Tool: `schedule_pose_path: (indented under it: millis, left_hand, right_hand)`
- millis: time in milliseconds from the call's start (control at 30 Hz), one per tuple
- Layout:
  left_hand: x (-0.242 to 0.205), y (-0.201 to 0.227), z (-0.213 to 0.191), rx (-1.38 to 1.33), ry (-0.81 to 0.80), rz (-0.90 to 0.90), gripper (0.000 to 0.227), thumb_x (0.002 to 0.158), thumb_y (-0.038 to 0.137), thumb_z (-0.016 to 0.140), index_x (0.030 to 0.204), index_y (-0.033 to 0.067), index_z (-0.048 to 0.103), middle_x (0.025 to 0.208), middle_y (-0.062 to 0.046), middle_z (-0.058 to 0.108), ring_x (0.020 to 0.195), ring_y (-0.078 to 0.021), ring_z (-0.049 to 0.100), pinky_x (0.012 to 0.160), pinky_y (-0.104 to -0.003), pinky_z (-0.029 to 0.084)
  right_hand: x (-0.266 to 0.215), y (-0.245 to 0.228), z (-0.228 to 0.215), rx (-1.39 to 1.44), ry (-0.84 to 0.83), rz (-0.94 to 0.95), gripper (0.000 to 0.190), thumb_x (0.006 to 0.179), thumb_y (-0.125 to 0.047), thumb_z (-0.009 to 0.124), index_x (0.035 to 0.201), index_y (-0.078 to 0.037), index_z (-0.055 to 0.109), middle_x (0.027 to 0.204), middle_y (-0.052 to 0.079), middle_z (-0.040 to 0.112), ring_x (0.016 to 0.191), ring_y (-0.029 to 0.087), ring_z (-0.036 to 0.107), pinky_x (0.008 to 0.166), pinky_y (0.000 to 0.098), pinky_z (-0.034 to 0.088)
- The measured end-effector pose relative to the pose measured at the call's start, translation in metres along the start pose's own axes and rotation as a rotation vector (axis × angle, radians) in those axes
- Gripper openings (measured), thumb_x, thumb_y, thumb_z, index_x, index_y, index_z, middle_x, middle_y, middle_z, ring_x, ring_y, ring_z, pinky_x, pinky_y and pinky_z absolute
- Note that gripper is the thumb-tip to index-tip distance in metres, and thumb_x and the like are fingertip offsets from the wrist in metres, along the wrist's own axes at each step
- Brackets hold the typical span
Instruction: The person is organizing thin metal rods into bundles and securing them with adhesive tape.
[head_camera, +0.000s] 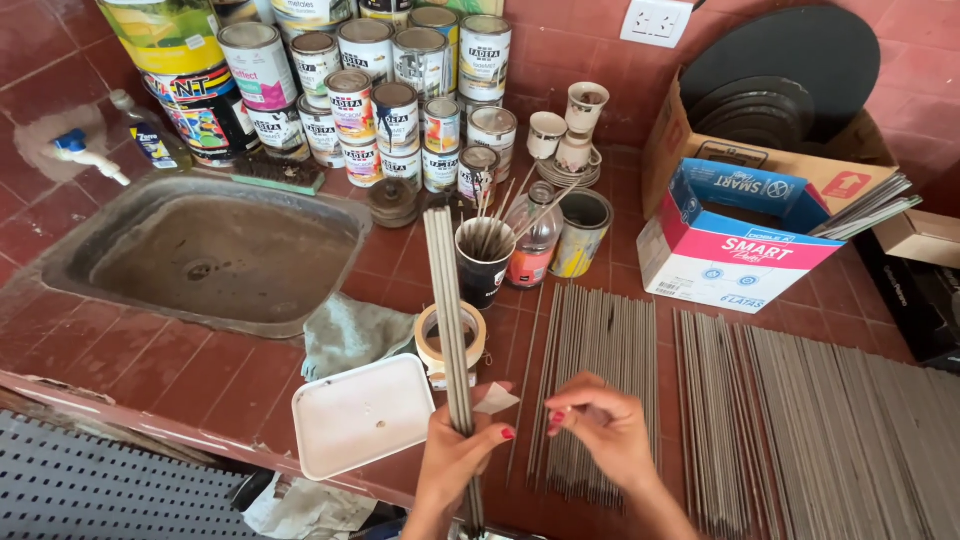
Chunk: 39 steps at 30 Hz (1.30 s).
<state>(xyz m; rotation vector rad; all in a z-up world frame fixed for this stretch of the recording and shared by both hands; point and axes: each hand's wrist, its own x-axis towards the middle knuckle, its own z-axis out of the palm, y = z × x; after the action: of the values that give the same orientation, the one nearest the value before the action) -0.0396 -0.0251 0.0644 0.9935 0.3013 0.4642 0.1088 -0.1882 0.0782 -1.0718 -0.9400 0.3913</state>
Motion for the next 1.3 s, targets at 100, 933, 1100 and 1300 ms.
schedule_pose_path:
  millis: [100,933,1100,1300]
  left_hand:
    - [-0.002,0.001,-0.006,-0.009,-0.041,0.074,0.053,0.078,-0.008,0.081,0.130,-0.0103,0.069,0.047,0.001,0.047,0.037,-0.0065,0.032,0.036,-0.020,0.024]
    - [-0.005,0.009,-0.006,-0.198,-0.008,-0.107,0.049,0.088,-0.006,0.072,0.137,-0.0042,0.065,0.048,-0.001,0.045,0.037,-0.0067,0.028,0.034,-0.023,0.019]
    - [-0.006,0.026,0.016,-0.080,-0.039,-0.218,0.037,0.099,0.005,0.061,0.133,-0.0034,0.072,0.048,0.002,0.038,0.039,-0.0054,0.023,0.036,-0.023,0.016]
    - [0.001,0.018,0.020,0.649,0.144,0.163,0.034,0.093,0.023,0.068,0.121,0.0039,0.073,0.067,-0.005,0.071,0.056,-0.0121,0.051,0.056,-0.027,0.048]
  right_hand:
    - [0.005,0.021,-0.014,-0.125,0.108,0.060,0.012,0.084,0.010,0.073,0.094,0.004,0.075,0.077,0.016,0.077,0.056,0.019,0.073,0.052,0.0277,0.067]
    - [0.014,0.030,0.029,0.264,-0.057,0.369,0.056,0.075,-0.003,0.079,0.129,0.004,0.065,0.128,0.018,0.071,0.122,0.030,0.065,0.114,0.0456,0.043]
    - [-0.001,0.046,0.008,0.043,0.072,0.323,0.037,0.079,0.014,0.075,0.115,0.003,0.073,0.096,0.017,0.078,0.084,0.021,0.072,0.077,0.0324,0.060]
    - [0.011,-0.025,-0.024,-0.932,0.114,0.271,0.040,0.081,-0.006,0.076,0.120,-0.015,0.072,0.092,-0.001,0.082,0.089,0.016,0.080,0.093,0.0339,0.062]
